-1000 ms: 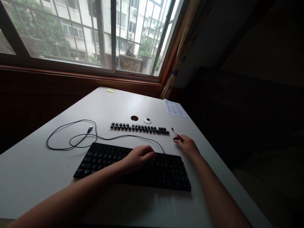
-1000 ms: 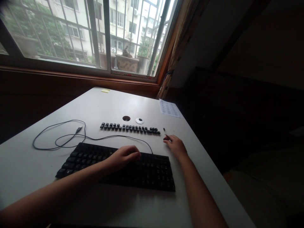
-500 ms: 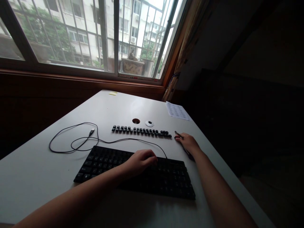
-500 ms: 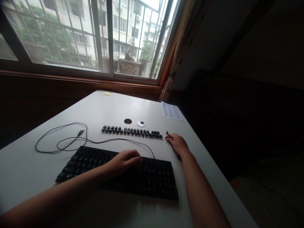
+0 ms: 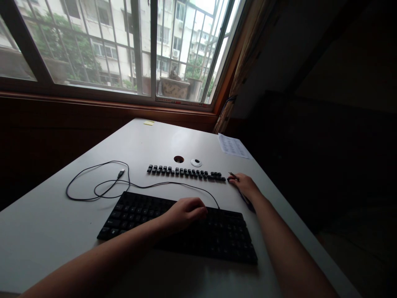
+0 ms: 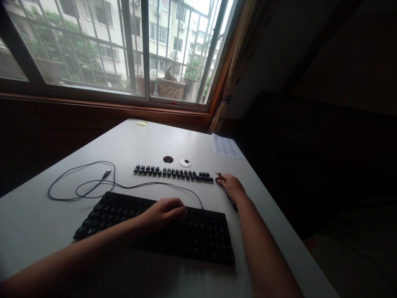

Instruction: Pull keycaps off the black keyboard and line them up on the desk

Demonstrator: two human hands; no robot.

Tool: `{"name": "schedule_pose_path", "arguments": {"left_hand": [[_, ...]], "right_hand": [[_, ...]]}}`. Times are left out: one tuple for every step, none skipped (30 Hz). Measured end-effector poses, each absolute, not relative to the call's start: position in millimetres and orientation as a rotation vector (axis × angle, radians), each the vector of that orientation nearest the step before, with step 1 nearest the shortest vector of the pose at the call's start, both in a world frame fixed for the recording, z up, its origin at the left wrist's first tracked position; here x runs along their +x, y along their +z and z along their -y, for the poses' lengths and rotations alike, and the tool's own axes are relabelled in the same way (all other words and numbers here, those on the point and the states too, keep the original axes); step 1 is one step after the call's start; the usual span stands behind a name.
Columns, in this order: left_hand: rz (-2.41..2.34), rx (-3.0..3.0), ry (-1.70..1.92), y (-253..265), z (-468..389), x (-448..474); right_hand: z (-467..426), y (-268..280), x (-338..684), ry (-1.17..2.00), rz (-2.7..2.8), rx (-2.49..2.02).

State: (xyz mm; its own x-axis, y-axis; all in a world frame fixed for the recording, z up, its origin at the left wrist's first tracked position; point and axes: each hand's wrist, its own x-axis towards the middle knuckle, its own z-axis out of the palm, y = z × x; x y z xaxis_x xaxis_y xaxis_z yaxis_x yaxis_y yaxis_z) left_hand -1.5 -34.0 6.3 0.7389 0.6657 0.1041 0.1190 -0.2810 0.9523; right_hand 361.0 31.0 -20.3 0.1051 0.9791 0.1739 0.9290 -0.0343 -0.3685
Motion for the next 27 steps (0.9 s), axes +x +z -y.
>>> {"name": "schedule_pose_path", "arguments": {"left_hand": [[-0.614,1.808,0.601,6.2,34.0,-1.5],[-0.614,1.812,0.602,6.1,33.9,-1.5],[-0.613,1.815,0.604,6.0,33.8,-1.5],[-0.613,1.819,0.608,5.8,33.7,-1.4],[-0.613,1.822,0.610,5.7,33.7,-1.4],[-0.614,1.825,0.610,5.6,33.6,-1.4],[-0.615,1.829,0.608,5.6,33.6,-1.5],[-0.617,1.832,0.605,5.6,33.6,-1.6],[-0.618,1.835,0.604,5.8,33.7,-1.7],[-0.618,1.839,0.603,5.9,33.7,-1.9],[-0.618,1.841,0.604,6.1,33.7,-2.0],[-0.617,1.843,0.605,6.2,33.8,-2.1],[-0.613,1.845,0.605,6.2,33.7,-2.1],[-0.609,1.847,0.605,6.1,33.7,-2.1],[-0.606,1.848,0.605,5.9,33.6,-2.0],[-0.603,1.851,0.605,5.8,33.6,-1.9],[-0.602,1.855,0.607,5.6,33.5,-1.8],[-0.602,1.859,0.610,5.5,33.4,-1.8],[-0.602,1.864,0.614,5.4,33.4,-1.7],[-0.601,1.867,0.617,5.4,33.4,-1.7],[-0.601,1.868,0.616,5.4,33.4,-1.6],[-0.602,1.867,0.614,5.5,33.5,-1.6],[-0.603,1.864,0.611,5.6,33.5,-1.6],[-0.605,1.862,0.606,5.6,33.5,-1.6],[-0.607,1.861,0.602,5.7,33.5,-1.6],[-0.609,1.863,0.602,5.6,33.4,-1.6],[-0.610,1.865,0.604,5.6,33.3,-1.7]], "right_hand": [[-31.6,-19.9,360.6,0.176,1.876,-2.002],[-32.2,-19.5,360.0,0.175,1.889,-1.998],[-32.8,-19.2,359.3,0.175,1.902,-1.992],[-33.3,-18.9,358.5,0.173,1.913,-1.988],[-33.7,-18.8,357.5,0.170,1.922,-1.985],[-34.0,-18.8,356.5,0.167,1.929,-1.985],[-34.2,-18.9,355.6,0.164,1.934,-1.985],[-34.3,-19.1,354.8,0.161,1.938,-1.986],[-34.3,-19.4,354.1,0.158,1.941,-1.986],[-34.4,-19.8,353.7,0.155,1.944,-1.985],[-34.4,-20.2,353.4,0.153,1.948,-1.983],[-34.4,-20.6,353.3,0.150,1.950,-1.982],[-34.5,-21.1,353.4,0.147,1.953,-1.980],[-34.6,-21.6,353.6,0.145,1.956,-1.978],[-34.7,-22.1,353.8,0.143,1.959,-1.976],[-34.9,-22.6,354.1,0.143,1.962,-1.974],[-35.0,-23.2,354.4,0.142,1.964,-1.972],[-35.0,-23.7,354.7,0.142,1.965,-1.968],[-35.0,-24.2,355.0,0.141,1.967,-1.963],[-34.9,-24.8,355.3,0.140,1.967,-1.958],[-34.8,-25.3,355.7,0.139,1.967,-1.954],[-34.7,-25.8,356.1,0.137,1.968,-1.950],[-34.7,-26.3,356.5,0.135,1.970,-1.946],[-34.7,-26.8,356.8,0.134,1.971,-1.943],[-34.9,-27.3,357.1,0.131,1.972,-1.940],[-35.1,-27.8,357.4,0.128,1.972,-1.937],[-35.4,-28.3,357.6,0.124,1.972,-1.935]]}}
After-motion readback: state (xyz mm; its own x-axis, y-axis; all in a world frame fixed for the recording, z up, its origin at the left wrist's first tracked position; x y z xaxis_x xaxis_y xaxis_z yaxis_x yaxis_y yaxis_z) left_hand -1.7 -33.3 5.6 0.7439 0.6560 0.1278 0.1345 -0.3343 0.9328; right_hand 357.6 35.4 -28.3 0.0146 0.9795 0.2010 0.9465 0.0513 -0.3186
